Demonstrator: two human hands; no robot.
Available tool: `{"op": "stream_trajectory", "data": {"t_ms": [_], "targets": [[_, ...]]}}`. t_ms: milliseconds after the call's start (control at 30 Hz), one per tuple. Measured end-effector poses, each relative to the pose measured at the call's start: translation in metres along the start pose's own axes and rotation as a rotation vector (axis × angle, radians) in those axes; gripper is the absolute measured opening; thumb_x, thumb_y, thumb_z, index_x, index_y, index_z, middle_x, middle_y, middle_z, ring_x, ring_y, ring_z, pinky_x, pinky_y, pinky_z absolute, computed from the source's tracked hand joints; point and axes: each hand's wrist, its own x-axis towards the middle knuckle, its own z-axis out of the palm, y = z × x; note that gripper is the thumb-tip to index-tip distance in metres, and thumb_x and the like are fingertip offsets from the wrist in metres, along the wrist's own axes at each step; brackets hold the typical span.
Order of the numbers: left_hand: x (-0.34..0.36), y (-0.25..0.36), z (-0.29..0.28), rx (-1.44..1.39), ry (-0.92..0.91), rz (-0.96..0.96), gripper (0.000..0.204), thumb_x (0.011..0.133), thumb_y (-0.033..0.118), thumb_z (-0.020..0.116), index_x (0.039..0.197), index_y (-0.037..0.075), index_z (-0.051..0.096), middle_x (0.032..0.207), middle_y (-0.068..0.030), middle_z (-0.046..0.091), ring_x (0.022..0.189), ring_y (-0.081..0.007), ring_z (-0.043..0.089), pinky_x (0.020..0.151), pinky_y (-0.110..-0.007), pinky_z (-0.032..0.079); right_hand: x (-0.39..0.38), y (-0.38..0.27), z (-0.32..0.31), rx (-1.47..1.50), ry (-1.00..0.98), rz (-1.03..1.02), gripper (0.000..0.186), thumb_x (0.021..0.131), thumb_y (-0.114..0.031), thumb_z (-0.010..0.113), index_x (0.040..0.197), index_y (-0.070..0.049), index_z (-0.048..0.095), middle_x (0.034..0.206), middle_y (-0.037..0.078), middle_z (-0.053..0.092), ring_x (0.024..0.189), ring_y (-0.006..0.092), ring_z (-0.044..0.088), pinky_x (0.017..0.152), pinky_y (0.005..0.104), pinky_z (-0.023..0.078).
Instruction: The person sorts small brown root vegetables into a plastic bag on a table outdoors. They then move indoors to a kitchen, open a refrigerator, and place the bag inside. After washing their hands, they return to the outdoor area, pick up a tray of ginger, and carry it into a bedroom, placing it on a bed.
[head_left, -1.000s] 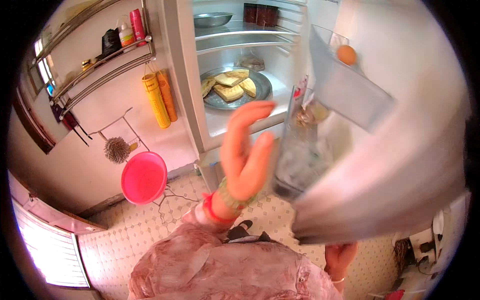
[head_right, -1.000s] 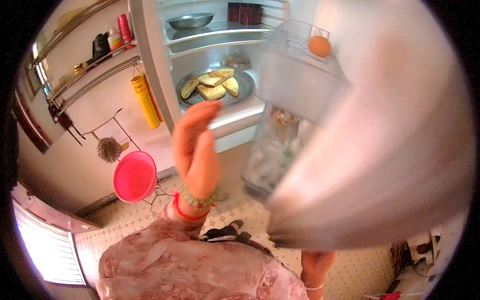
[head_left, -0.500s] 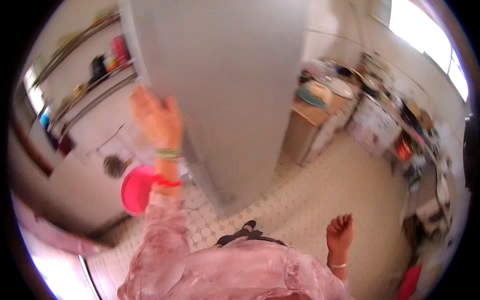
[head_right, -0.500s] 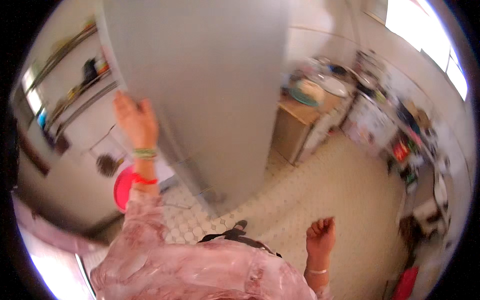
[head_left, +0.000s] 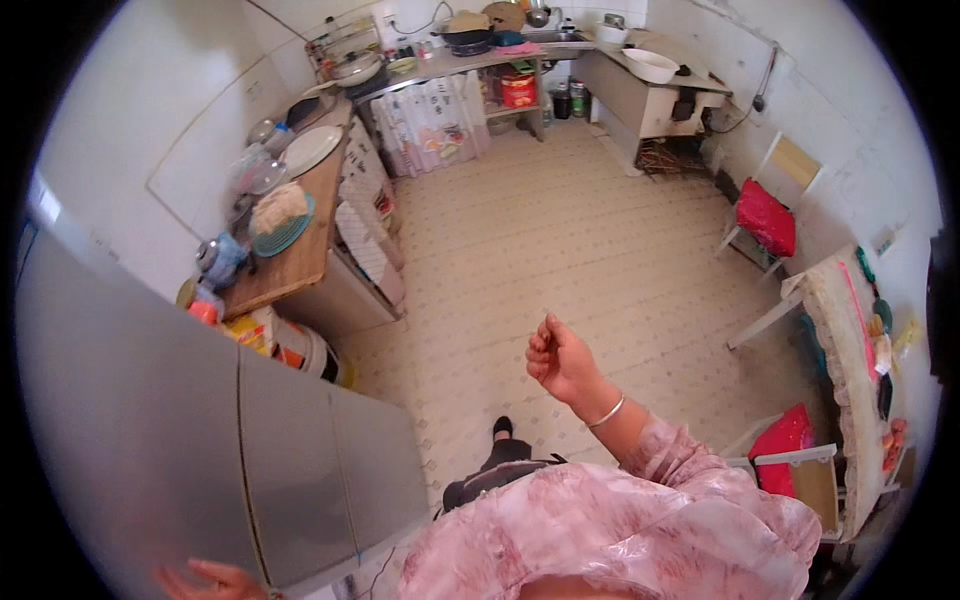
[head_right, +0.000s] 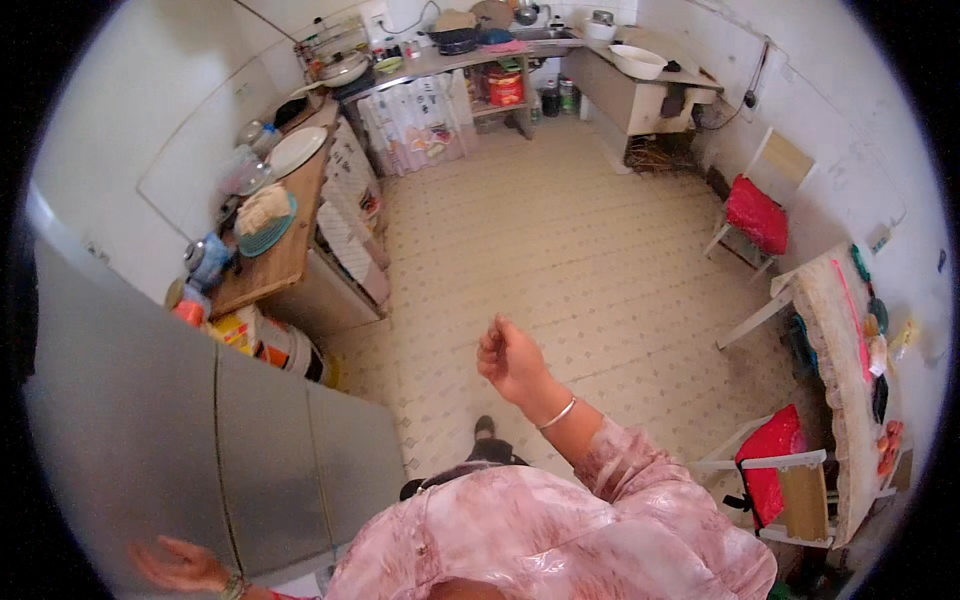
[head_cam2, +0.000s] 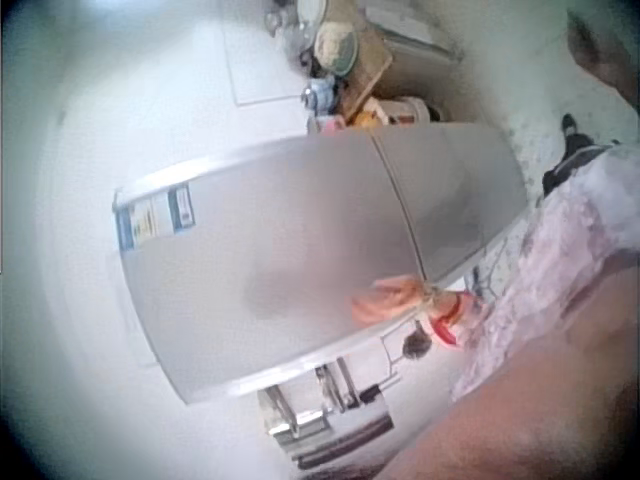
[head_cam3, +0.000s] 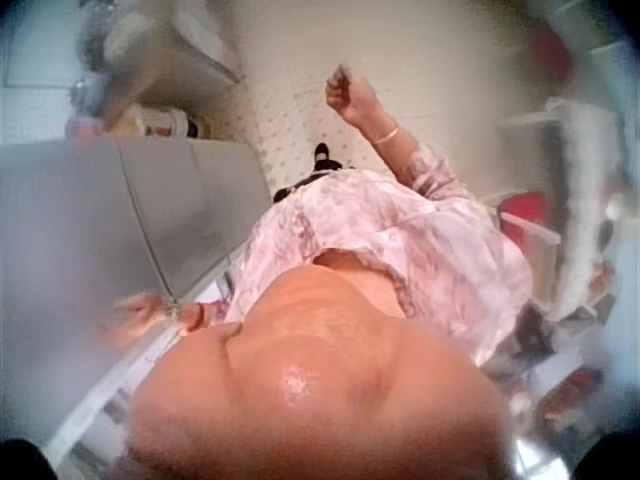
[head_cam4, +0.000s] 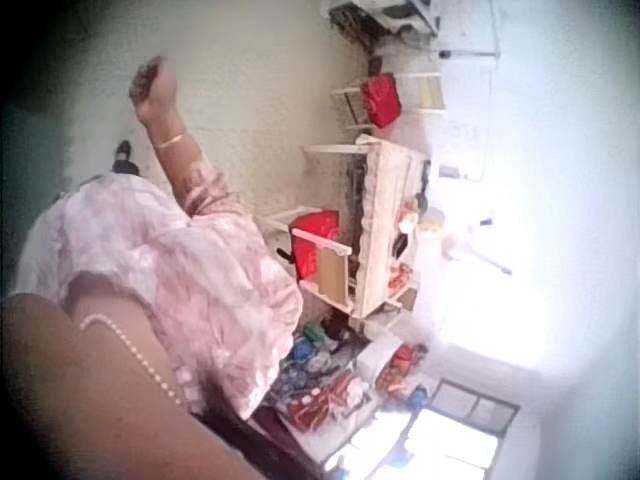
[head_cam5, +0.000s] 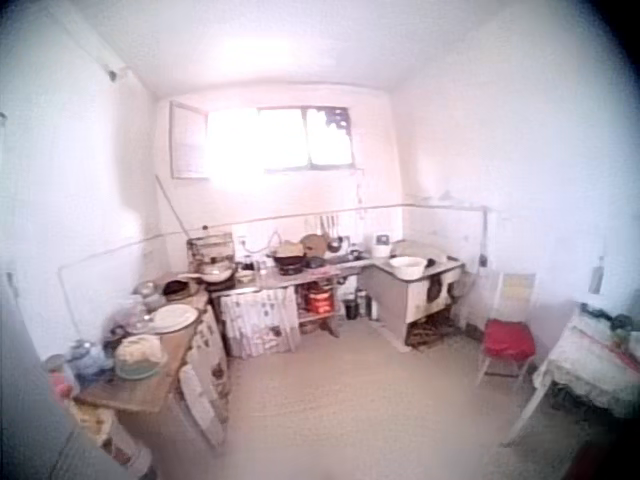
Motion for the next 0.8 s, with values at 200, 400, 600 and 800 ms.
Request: {"op": "stream_trajectory", "data": {"t_ms": [200,400,600,800], "targets": [[0.051,0.197,0.148,-0.816,-0.313,-0.307,0.022,0.081,-0.002,0.051,0.103,-0.001,0.054,0.108,-0.0145,0.054,0.102,-0.0267,0.051,0.086,-0.035,0.040,0.063,-0.097,0.012,0.102,0.089,-0.240,0.028,0.091,-0.030,0.044,0.069,-0.012,0.044,0.062,0.001,0.039,0.054,0.0115,0.033,0.045,0.0222,0.029],[0.135,0.431,0.211,-1.662,-0.575,-0.173,0.024,0.075,-0.007,0.052,0.097,0.000,0.056,0.100,-0.0134,0.058,0.093,-0.0263,0.056,0.082,-0.032,0.042,0.076,-0.179,-0.049,0.257,0.216,-0.482,0.025,0.088,-0.028,0.050,0.069,-0.011,0.047,0.063,0.000,0.040,0.054,0.0109,0.033,0.044,0.0214,0.029],[0.217,0.660,0.180,-2.120,-0.605,0.159,0.047,0.076,-0.005,0.053,0.120,0.000,0.040,0.100,-0.0127,0.058,0.094,-0.0234,0.056,0.085,-0.032,0.041,0.066,-0.284,-0.164,0.371,0.469,-0.713,0.024,0.087,-0.027,0.052,0.069,-0.011,0.051,0.064,0.000,0.044,0.054,0.0099,0.036,0.045,0.0209,0.031],[0.247,0.812,0.180,-2.269,-0.952,0.110,0.059,0.077,-0.004,0.054,0.130,0.001,0.030,0.099,-0.0111,0.058,0.094,-0.0204,0.056,0.085,-0.031,0.042,0.139,-0.424,-0.209,0.369,0.568,-0.679,0.022,0.087,-0.026,0.051,0.072,-0.010,0.053,0.069,0.003,0.051,0.058,0.0121,0.044,0.048,0.0222,0.037]]}}
